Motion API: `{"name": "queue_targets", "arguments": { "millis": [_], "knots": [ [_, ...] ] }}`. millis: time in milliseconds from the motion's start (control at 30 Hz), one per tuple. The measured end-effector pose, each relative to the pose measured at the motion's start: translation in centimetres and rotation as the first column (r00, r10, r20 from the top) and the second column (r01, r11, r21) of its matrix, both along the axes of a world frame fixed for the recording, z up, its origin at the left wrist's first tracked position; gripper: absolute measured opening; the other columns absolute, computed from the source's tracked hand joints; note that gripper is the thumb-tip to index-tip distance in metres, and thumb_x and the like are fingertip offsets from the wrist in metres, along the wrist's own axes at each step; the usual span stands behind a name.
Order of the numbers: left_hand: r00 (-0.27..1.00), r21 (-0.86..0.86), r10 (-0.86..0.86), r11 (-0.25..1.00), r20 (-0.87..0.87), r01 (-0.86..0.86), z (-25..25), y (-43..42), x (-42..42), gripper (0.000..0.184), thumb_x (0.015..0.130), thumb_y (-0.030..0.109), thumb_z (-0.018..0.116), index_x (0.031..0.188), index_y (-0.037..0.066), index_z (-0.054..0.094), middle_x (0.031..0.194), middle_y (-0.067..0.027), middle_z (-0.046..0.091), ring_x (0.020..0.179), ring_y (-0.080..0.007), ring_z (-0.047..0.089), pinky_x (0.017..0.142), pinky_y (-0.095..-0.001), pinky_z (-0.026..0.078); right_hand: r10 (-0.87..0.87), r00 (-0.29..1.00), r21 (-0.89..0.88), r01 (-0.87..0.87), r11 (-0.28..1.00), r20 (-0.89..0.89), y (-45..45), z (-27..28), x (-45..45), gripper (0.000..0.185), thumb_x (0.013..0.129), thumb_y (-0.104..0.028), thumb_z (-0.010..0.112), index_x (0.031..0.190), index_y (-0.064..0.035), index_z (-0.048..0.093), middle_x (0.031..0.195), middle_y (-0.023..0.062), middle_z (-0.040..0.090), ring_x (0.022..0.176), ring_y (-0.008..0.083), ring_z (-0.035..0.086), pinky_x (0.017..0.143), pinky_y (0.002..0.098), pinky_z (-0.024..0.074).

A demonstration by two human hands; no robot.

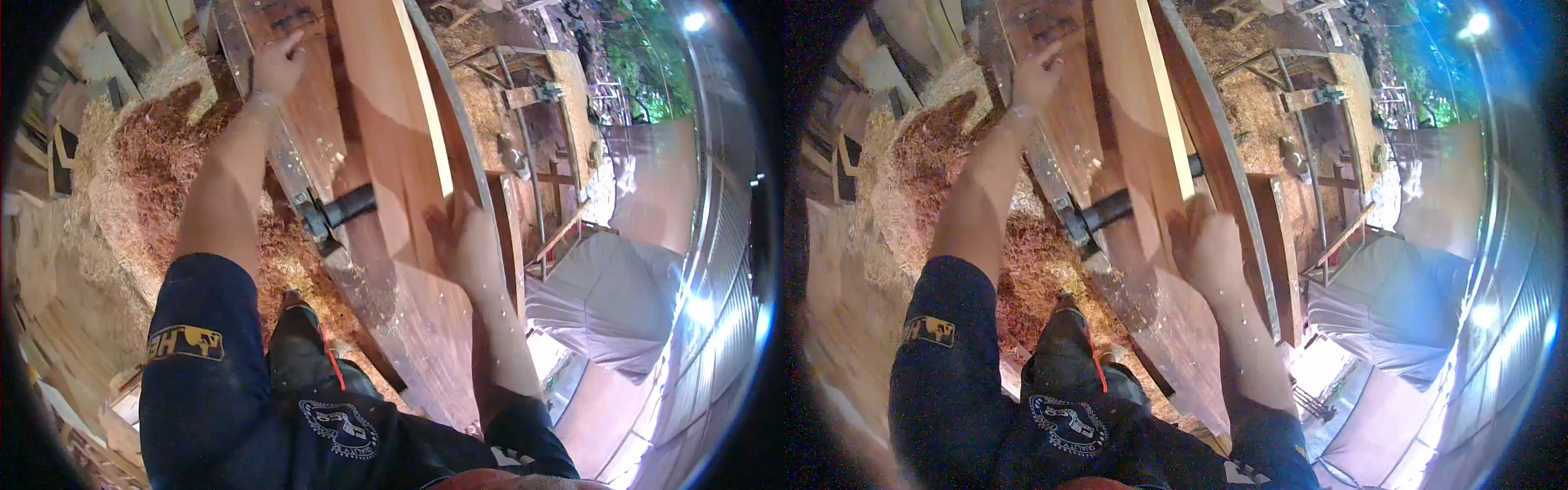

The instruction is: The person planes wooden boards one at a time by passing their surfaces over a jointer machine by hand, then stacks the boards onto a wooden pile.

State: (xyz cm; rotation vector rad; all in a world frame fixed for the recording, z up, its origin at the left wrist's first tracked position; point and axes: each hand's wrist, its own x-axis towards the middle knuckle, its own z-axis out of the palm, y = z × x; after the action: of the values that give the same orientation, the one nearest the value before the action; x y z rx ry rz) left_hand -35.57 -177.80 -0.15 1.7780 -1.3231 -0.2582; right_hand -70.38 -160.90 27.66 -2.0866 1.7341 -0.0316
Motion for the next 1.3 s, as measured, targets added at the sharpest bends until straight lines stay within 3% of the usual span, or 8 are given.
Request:
{"name": "queue_targets", "arguments": {
  "millis": [233,300,400,700,833,1033,1167,1300],
  "knots": [
    [0.673,-0.068,-0.062,0.998,-0.737,0.018,4.0,20.3,-8.1,0.027,0.097,0.018,0.07,0.121,0.005,0.069,0.105,-0.0008,0.073,0.097,-0.0124,0.067,0.086,-0.0294,0.054,-0.318,0.93,0.019,0.32,0.947,0.183,12.4,-4.1,-12.5,0.038,0.101,-0.031,0.068,0.092,0.0048,0.061,0.07,0.026,0.061,0.059,0.0395,0.061,0.057,0.0451,0.0457],
    [0.305,0.234,0.152,0.938,-0.94,0.255,12.6,29.6,-16.0,0.046,0.099,0.025,0.069,0.139,0.007,0.057,0.131,-0.0092,0.067,0.115,-0.0217,0.066,0.095,-0.0354,0.056,-0.34,0.896,0.053,0.339,0.939,0.286,16.3,-6.7,-16.8,0.042,0.103,-0.035,0.065,0.097,0.006,0.064,0.068,0.0243,0.06,0.057,0.0348,0.055,0.056,0.0436,0.0446],
    [-0.279,0.101,0.207,0.931,-0.938,0.351,13.2,37.5,-24.4,0.07,0.093,0.027,0.077,0.148,-0.002,0.046,0.138,-0.017,0.063,0.12,-0.0262,0.065,0.102,-0.0401,0.055,-0.538,0.752,0.398,0.391,0.83,0.382,22.1,-7.8,-20.9,0.052,0.105,-0.044,0.061,0.102,0.0078,0.067,0.068,0.0194,0.063,0.058,0.0309,0.054,0.058,0.0428,0.0448],
    [0.693,0.328,-0.131,0.809,-0.709,0.488,22.9,51.6,-42.0,0.034,0.087,0.021,0.067,0.096,-0.011,0.063,0.091,-0.0287,0.07,0.089,-0.0371,0.073,0.077,-0.0468,0.056,-0.579,0.783,0.506,0.413,0.758,0.228,41.6,-4.1,-29.6,0.081,0.104,-0.063,0.048,0.137,0.0098,0.061,0.134,0.0277,0.065,0.131,0.0348,0.058,0.114,0.0402,0.0396],
    [0.709,0.319,-0.211,0.782,-0.673,0.536,22.5,58.2,-48.8,0.026,0.091,0.017,0.063,0.095,-0.009,0.068,0.081,-0.0187,0.071,0.082,-0.0239,0.073,0.072,-0.039,0.057,-0.629,0.751,0.449,0.501,0.74,0.199,49.7,-8.2,-37.3,0.075,0.103,-0.061,0.053,0.135,0.0061,0.064,0.131,0.0276,0.067,0.129,0.0347,0.06,0.112,0.0406,0.0412],
    [0.02,0.312,0.423,0.634,-0.906,0.707,13.3,66.2,-55.5,0.046,0.095,0.009,0.071,0.135,-0.007,0.055,0.128,-0.0186,0.066,0.111,-0.0356,0.07,0.097,-0.053,0.058,-0.742,0.662,0.344,0.674,0.653,0.111,57.6,-13.7,-51.5,0.053,0.099,-0.049,0.065,0.109,0.002,0.073,0.1,0.0216,0.075,0.096,0.0325,0.072,0.085,0.0442,0.0545],
    [0.207,0.413,0.405,0.531,-0.891,0.74,8.9,68.5,-59.9,0.048,0.098,0.017,0.072,0.134,-0.007,0.052,0.129,-0.0223,0.065,0.112,-0.0332,0.071,0.097,-0.0531,0.058,-0.779,0.615,-0.368,0.702,0.61,-0.119,66.6,-20.5,-58.6,0.042,0.097,-0.04,0.069,0.103,0.0019,0.071,0.076,0.0153,0.073,0.071,0.0252,0.072,0.069,0.0409,0.056],
    [0.572,0.568,0.015,-0.105,-0.82,0.816,7.7,66.4,-57.7,0.04,0.098,0.038,0.072,0.108,-0.001,0.068,0.09,-0.012,0.074,0.088,-0.0232,0.074,0.077,-0.0365,0.061,-0.891,0.441,0.033,0.897,0.44,-0.108,74.0,-22.5,-58.8,0.048,0.094,-0.04,0.071,0.115,0.003,0.067,0.08,0.017,0.073,0.072,0.0289,0.072,0.068,0.0429,0.0563]
  ]
}}
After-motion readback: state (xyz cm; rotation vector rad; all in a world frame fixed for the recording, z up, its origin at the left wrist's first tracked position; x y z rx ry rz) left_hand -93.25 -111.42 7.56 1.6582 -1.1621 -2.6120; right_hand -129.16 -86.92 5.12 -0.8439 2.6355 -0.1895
